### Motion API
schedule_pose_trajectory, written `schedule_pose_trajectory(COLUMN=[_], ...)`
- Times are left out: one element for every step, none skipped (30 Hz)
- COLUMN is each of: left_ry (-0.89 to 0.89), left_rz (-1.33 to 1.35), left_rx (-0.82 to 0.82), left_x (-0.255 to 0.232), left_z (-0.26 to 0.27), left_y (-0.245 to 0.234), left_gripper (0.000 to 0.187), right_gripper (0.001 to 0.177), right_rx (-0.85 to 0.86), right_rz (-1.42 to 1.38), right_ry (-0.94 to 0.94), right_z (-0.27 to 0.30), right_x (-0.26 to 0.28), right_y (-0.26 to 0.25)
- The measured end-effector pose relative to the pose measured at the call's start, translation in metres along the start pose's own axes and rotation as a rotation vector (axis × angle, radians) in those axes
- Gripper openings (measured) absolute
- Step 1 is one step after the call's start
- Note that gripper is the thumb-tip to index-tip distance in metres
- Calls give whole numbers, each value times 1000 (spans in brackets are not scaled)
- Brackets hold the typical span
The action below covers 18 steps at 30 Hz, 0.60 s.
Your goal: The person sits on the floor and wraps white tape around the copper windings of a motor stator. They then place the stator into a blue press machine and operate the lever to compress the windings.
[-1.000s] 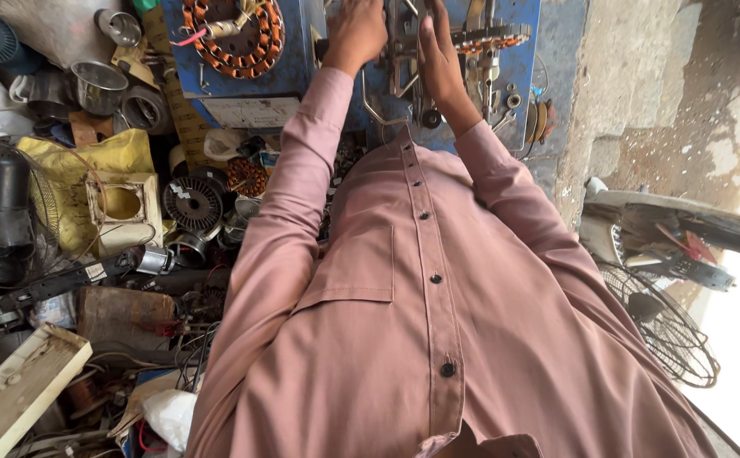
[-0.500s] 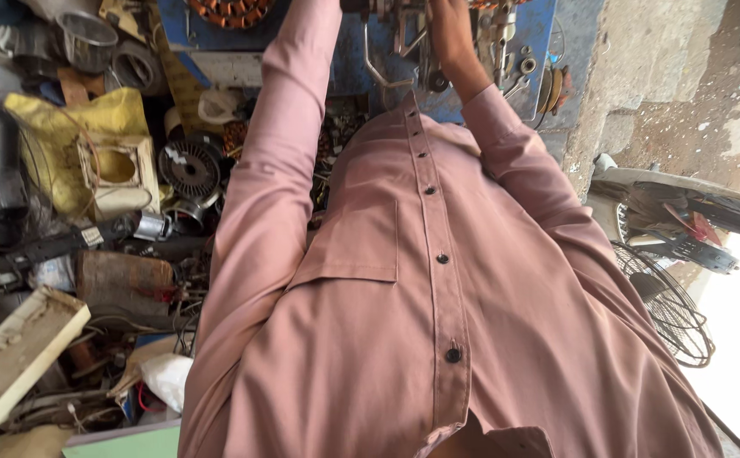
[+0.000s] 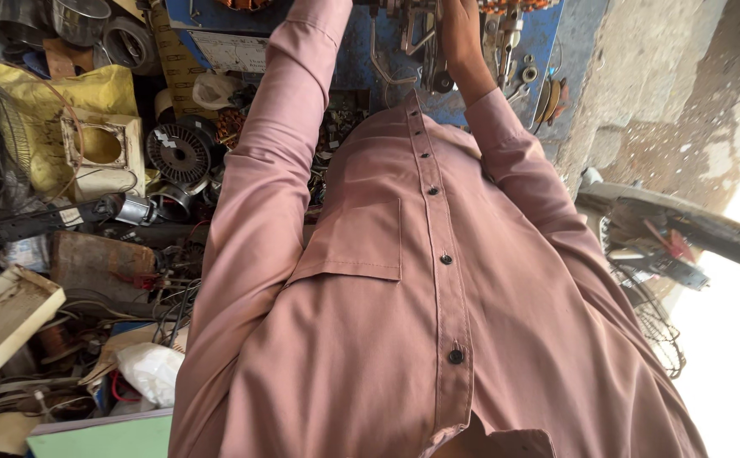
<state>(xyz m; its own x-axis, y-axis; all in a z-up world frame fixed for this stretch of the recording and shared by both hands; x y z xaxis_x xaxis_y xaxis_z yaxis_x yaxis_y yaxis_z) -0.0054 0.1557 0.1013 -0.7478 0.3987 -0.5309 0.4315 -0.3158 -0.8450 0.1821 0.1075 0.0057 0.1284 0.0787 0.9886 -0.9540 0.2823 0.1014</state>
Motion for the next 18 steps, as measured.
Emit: schedule_pose_trajectory(left_ry=[30,53,90,122,155,169,172,166,83,-8,-121,-227,-328,-376,-423,-485,-545,-606], left_rz=[10,22,49,76,100,142,174,201,219,241,251,522,797,785,769,873,979,1090], left_rx=[-45,-83,-144,-199,-246,-325,-390,-441,-525,-607,-699,-881,-1059,-1128,-1199,-1242,-1284,-1312], left_x=[-11,-23,-36,-48,-56,-60,-54,-45,-25,0,30,73,118,154,192,233,279,319], left_z=[4,12,21,31,42,51,73,97,121,142,169,201,232,258,286,298,303,304], left_y=[-12,-22,-33,-42,-49,-58,-66,-71,-77,-80,-84,-92,-92,-96,-101,-96,-95,-88], left_gripper=[15,15,14,14,14,14,13,13,13,12,12,17,23,28,38,39,40,41], right_gripper=[38,37,37,34,32,30,30,34,23,16,25,37,44,50,57,52,48,43], right_rx=[11,24,39,58,78,99,115,133,207,282,357,440,488,549,610,596,581,558], right_rz=[20,39,58,259,459,661,671,680,662,642,733,810,869,925,982,1033,1081,1128], right_ry=[-66,-127,-188,-314,-440,-563,-660,-753,-635,-519,-427,-350,-290,-235,-182,-248,-317,-375], right_z=[1,5,11,21,34,51,70,94,106,115,129,140,151,162,172,173,173,176], right_x=[20,41,65,95,126,155,183,208,214,216,216,211,205,194,180,174,166,158], right_y=[5,11,17,24,31,40,44,49,54,58,61,68,74,79,83,86,88,87])
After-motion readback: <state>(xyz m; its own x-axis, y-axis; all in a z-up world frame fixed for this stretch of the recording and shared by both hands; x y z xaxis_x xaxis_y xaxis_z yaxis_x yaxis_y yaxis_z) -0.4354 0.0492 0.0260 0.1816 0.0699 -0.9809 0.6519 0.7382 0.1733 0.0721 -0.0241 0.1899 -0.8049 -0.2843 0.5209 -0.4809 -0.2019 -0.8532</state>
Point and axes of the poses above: each hand's wrist, its own z-axis away from the middle knuckle, its own y-axis out of the palm, x = y × z, the point moved 8 cm from there along -z, towards the middle knuckle, and after that the axes turned 9 degrees about -y, right-handed, at the moved point
